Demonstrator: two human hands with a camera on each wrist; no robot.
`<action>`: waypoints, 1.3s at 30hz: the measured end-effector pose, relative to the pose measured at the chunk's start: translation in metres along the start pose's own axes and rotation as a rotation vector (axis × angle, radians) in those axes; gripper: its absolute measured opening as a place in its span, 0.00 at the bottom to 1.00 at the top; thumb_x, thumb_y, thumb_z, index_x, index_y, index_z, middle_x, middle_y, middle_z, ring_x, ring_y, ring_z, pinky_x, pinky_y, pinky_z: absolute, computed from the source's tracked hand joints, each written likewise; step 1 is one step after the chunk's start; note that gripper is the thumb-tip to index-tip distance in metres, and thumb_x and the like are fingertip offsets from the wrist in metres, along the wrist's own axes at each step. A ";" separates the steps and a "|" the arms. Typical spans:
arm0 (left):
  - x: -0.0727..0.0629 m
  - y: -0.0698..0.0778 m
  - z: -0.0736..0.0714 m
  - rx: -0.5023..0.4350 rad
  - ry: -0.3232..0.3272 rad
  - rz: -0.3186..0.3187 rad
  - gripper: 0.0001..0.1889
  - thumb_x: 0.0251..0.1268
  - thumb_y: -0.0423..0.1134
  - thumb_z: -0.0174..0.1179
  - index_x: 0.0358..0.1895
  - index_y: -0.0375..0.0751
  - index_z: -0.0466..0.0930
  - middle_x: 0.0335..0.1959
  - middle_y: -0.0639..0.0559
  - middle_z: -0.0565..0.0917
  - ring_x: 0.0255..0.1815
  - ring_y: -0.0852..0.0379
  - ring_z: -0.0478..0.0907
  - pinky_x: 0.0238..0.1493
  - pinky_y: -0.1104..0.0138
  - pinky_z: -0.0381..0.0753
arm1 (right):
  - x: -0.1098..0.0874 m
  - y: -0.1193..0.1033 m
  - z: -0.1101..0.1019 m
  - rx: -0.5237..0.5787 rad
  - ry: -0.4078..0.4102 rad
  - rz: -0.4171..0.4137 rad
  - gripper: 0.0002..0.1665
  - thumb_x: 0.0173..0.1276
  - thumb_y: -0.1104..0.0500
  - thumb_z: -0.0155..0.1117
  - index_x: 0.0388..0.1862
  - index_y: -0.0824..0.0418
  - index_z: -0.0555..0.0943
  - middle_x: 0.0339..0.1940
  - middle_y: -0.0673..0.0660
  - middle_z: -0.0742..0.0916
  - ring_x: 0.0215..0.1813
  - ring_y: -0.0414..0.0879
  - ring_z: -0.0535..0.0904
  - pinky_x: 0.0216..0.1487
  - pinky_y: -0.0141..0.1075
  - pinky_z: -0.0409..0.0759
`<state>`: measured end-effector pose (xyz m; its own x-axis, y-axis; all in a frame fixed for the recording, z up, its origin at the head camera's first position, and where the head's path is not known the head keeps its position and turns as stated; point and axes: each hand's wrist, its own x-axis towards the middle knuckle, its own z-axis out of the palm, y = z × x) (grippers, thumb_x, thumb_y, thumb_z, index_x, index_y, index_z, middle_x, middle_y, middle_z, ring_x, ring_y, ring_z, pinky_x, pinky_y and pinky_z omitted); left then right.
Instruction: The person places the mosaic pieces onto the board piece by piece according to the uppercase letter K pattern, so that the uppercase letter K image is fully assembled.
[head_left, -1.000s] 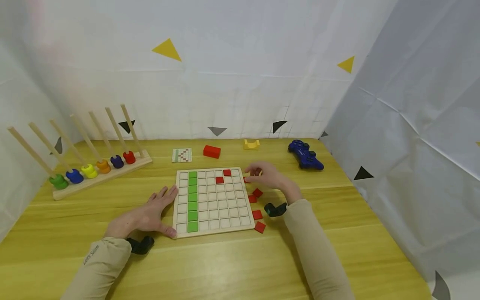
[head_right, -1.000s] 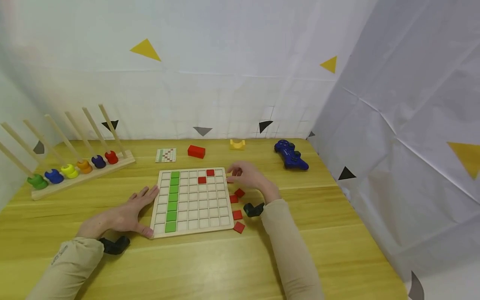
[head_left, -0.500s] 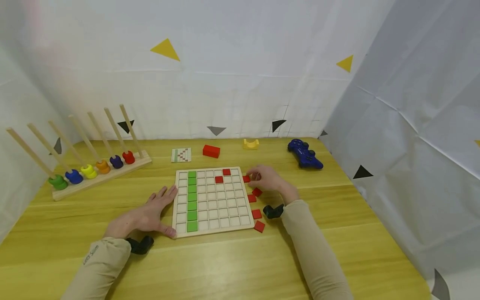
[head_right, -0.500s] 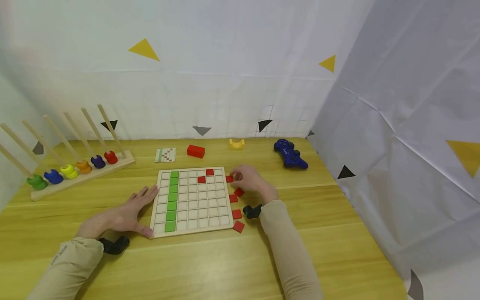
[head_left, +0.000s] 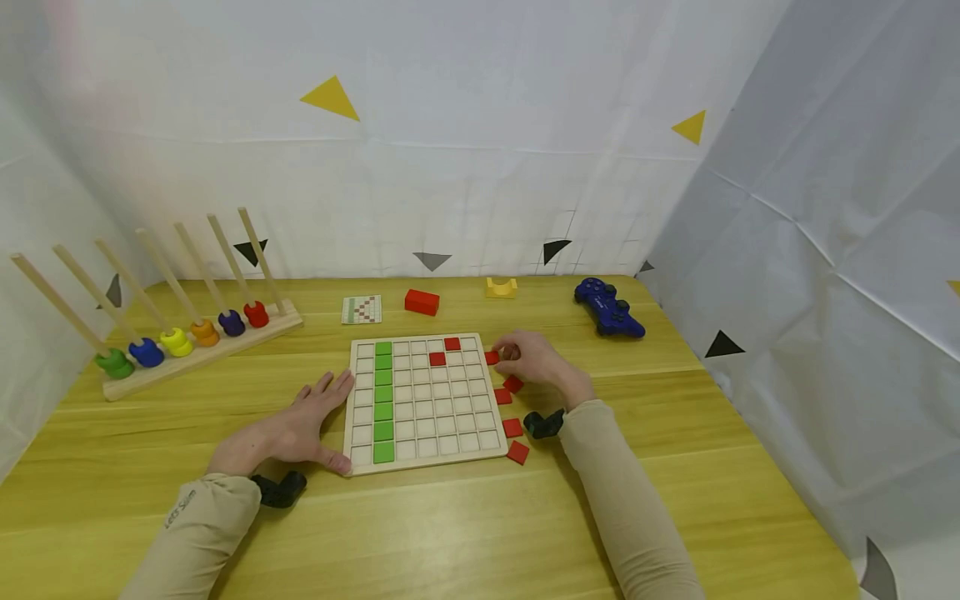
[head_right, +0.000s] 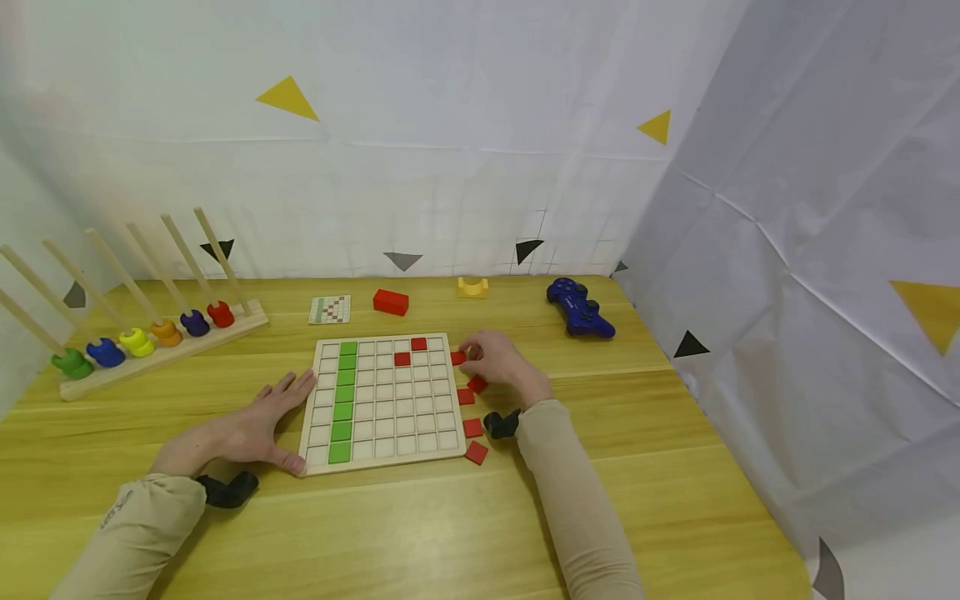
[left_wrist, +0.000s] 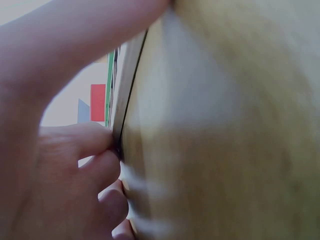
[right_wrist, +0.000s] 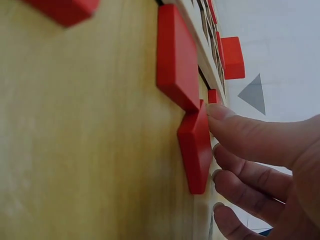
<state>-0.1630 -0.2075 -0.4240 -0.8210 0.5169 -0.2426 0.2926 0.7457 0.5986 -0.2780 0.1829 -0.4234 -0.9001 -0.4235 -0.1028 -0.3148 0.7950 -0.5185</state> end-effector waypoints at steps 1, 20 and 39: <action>0.000 0.000 0.000 0.000 -0.001 -0.001 0.72 0.41 0.61 0.78 0.80 0.32 0.37 0.82 0.33 0.38 0.81 0.31 0.30 0.76 0.36 0.32 | 0.000 0.000 0.001 0.000 0.004 -0.003 0.18 0.68 0.57 0.69 0.56 0.60 0.83 0.41 0.55 0.85 0.41 0.47 0.77 0.46 0.41 0.78; 0.000 -0.004 0.002 0.004 0.010 0.023 0.71 0.41 0.62 0.77 0.80 0.31 0.38 0.82 0.33 0.39 0.80 0.31 0.30 0.76 0.36 0.32 | 0.000 0.000 0.003 0.005 0.016 -0.020 0.09 0.68 0.57 0.70 0.41 0.59 0.82 0.37 0.53 0.85 0.38 0.45 0.78 0.44 0.38 0.79; 0.001 -0.004 0.001 0.006 0.008 0.020 0.71 0.41 0.62 0.77 0.80 0.31 0.38 0.82 0.33 0.39 0.80 0.31 0.30 0.75 0.36 0.32 | -0.001 0.002 0.000 -0.034 0.004 -0.103 0.07 0.69 0.58 0.69 0.41 0.59 0.82 0.38 0.53 0.85 0.41 0.46 0.79 0.46 0.41 0.80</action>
<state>-0.1646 -0.2098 -0.4278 -0.8191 0.5278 -0.2245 0.3114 0.7379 0.5987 -0.2774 0.1851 -0.4244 -0.8635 -0.5022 -0.0470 -0.4159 0.7615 -0.4971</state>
